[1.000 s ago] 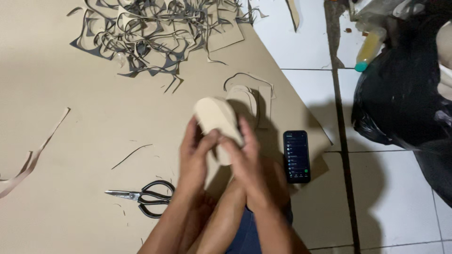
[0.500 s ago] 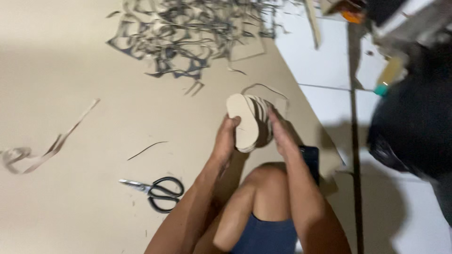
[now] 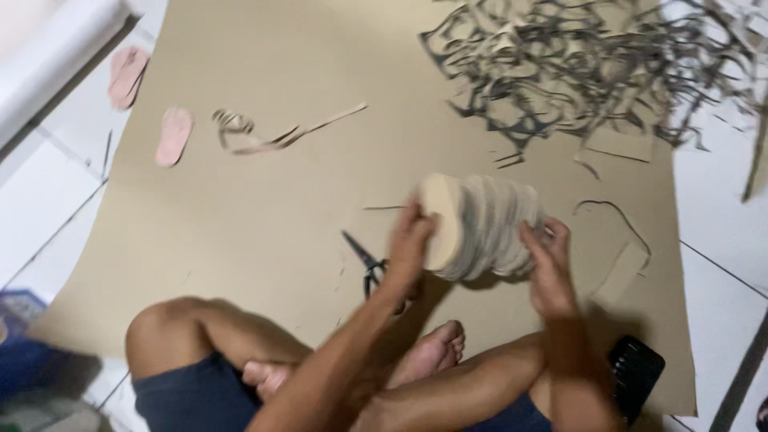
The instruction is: The person sits on the floor and cuts sandal sole shapes from stacked sheet material with scissors, trimming around the outline. They stack the cut soles together, then take a strap and attach it across the top of a sole, pressing it into place.
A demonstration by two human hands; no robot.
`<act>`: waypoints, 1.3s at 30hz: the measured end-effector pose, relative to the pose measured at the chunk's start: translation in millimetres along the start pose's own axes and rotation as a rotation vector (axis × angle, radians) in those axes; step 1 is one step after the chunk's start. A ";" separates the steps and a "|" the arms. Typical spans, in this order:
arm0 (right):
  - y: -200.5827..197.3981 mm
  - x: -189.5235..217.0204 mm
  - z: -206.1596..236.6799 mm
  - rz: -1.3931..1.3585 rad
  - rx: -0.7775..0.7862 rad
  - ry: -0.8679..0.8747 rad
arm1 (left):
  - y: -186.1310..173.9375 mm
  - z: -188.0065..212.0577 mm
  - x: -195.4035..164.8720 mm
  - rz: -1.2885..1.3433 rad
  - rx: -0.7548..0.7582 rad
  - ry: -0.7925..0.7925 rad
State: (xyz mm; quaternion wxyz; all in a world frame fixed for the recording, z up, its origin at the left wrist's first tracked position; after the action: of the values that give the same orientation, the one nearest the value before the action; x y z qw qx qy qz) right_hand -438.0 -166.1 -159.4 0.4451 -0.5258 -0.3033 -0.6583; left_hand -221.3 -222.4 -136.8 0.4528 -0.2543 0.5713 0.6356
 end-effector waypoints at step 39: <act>349.5 35.4 34.9 0.813 0.363 -0.323 | -283.5 25.8 -163.3 -0.966 -0.330 0.075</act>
State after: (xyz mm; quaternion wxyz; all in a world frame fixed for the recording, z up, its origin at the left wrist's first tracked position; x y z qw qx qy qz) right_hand -108.8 -292.0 -140.3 0.6985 -0.6114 -0.2482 -0.2770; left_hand 104.4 -262.1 -134.5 0.6279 -0.5801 0.2964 0.4259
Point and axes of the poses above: each hand's wrist, its own z-axis away from the middle knuckle, its own y-axis out of the palm, x = y × z, the point moved 6 cm from there along -z, towards the middle knuckle, and after that the axes turned 10 degrees about z, right-handed, at the moved point
